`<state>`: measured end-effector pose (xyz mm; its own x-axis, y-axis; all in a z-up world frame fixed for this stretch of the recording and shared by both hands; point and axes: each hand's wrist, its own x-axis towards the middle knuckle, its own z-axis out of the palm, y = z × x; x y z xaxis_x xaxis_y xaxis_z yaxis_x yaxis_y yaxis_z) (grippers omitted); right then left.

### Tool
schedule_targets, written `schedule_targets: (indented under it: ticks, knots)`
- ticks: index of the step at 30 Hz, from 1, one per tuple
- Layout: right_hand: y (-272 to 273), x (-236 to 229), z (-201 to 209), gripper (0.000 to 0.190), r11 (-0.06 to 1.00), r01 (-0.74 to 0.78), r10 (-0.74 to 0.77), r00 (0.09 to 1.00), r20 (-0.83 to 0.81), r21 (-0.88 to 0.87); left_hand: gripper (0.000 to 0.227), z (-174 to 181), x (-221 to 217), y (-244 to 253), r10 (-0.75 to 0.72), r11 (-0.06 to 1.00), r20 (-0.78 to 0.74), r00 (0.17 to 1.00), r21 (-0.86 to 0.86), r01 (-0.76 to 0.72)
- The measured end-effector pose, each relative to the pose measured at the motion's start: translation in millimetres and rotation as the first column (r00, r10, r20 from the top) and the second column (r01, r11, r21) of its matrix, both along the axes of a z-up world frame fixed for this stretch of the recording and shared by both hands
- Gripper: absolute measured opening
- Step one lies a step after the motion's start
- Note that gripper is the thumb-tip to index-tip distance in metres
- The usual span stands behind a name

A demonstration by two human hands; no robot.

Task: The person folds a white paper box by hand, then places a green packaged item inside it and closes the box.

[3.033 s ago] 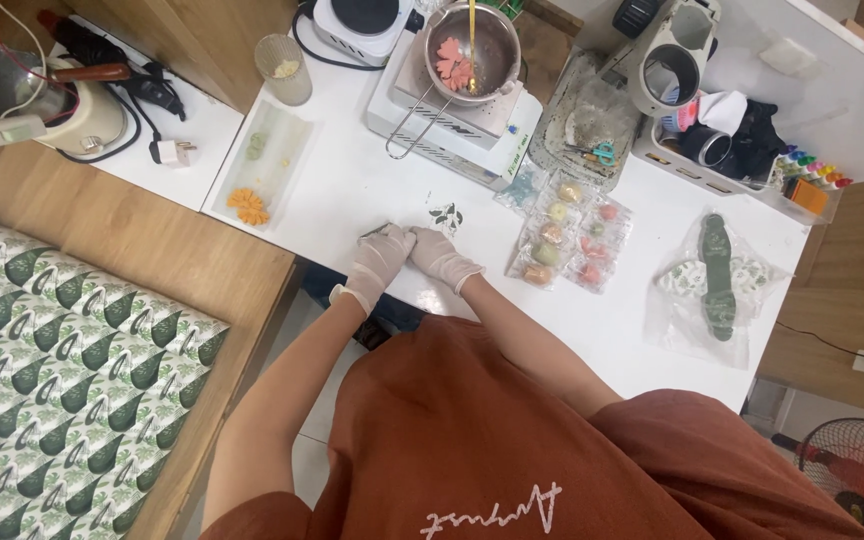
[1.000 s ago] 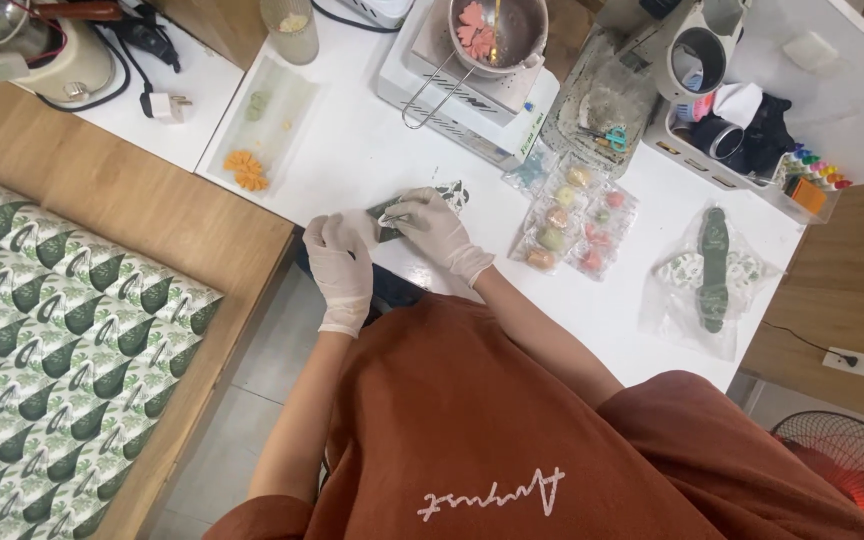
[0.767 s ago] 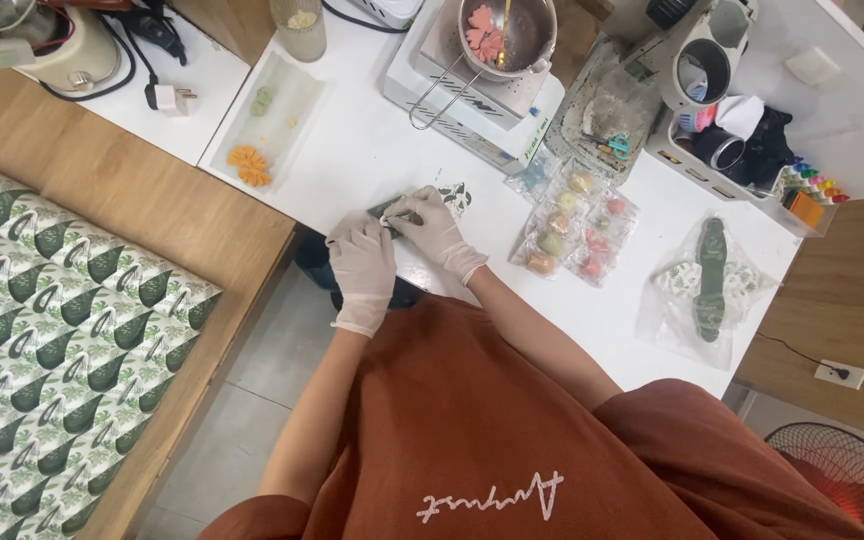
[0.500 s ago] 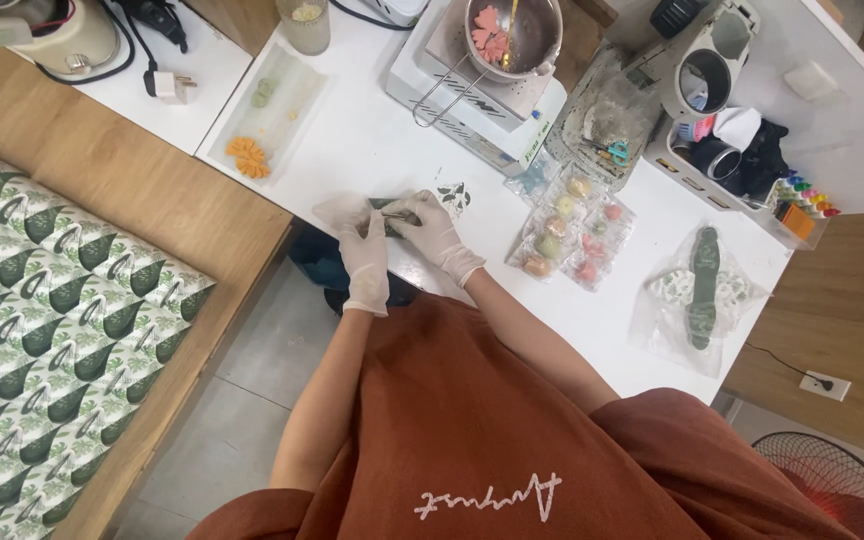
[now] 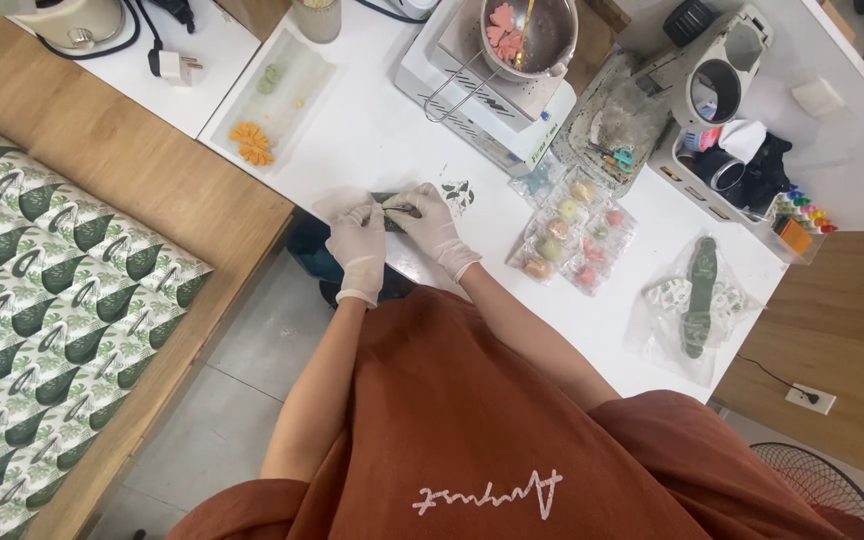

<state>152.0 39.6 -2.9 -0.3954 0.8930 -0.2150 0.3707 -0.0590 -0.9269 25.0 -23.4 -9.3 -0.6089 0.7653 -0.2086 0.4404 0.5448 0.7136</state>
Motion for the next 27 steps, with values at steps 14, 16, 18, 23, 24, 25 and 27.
schedule_targets:
  ticks: [14,16,18,23,24,25,27]
  knots:
    - [0,-2,13,0.022,0.999,0.019,-0.02,1.0,-0.009,-0.039,0.029,27,-8,2,0.17,0.981,0.196,0.966,-0.131,-0.146]
    - [2,0,17,0.027,0.998,0.027,-0.026,0.999,0.028,-0.051,0.031,29,-16,-3,0.161,0.982,0.035,0.986,-0.105,-0.156]
    - [0,8,10,0.033,0.993,0.076,-0.07,0.995,0.07,-0.089,0.044,27,-25,-16,0.478,0.873,-0.145,0.866,0.18,-0.452]
    - [-9,2,35,0.026,0.936,0.151,-0.154,0.988,0.013,-0.318,0.042,-35,-48,-28,0.341,0.844,0.57,0.747,0.165,-0.511]
    - [-11,2,33,0.026,0.892,0.18,-0.202,0.979,-0.008,-0.414,0.044,-28,-49,-27,0.205,0.882,0.816,0.54,0.085,-0.463]
    - [-10,2,34,0.026,0.891,0.184,-0.206,0.979,-0.008,-0.416,0.044,-17,-47,-26,0.205,0.884,0.816,0.541,0.083,-0.46]
    - [-9,1,35,0.025,0.849,0.199,-0.258,0.965,-0.056,-0.489,0.04,6,-45,-25,0.009,0.972,0.716,0.698,0.157,-0.173]
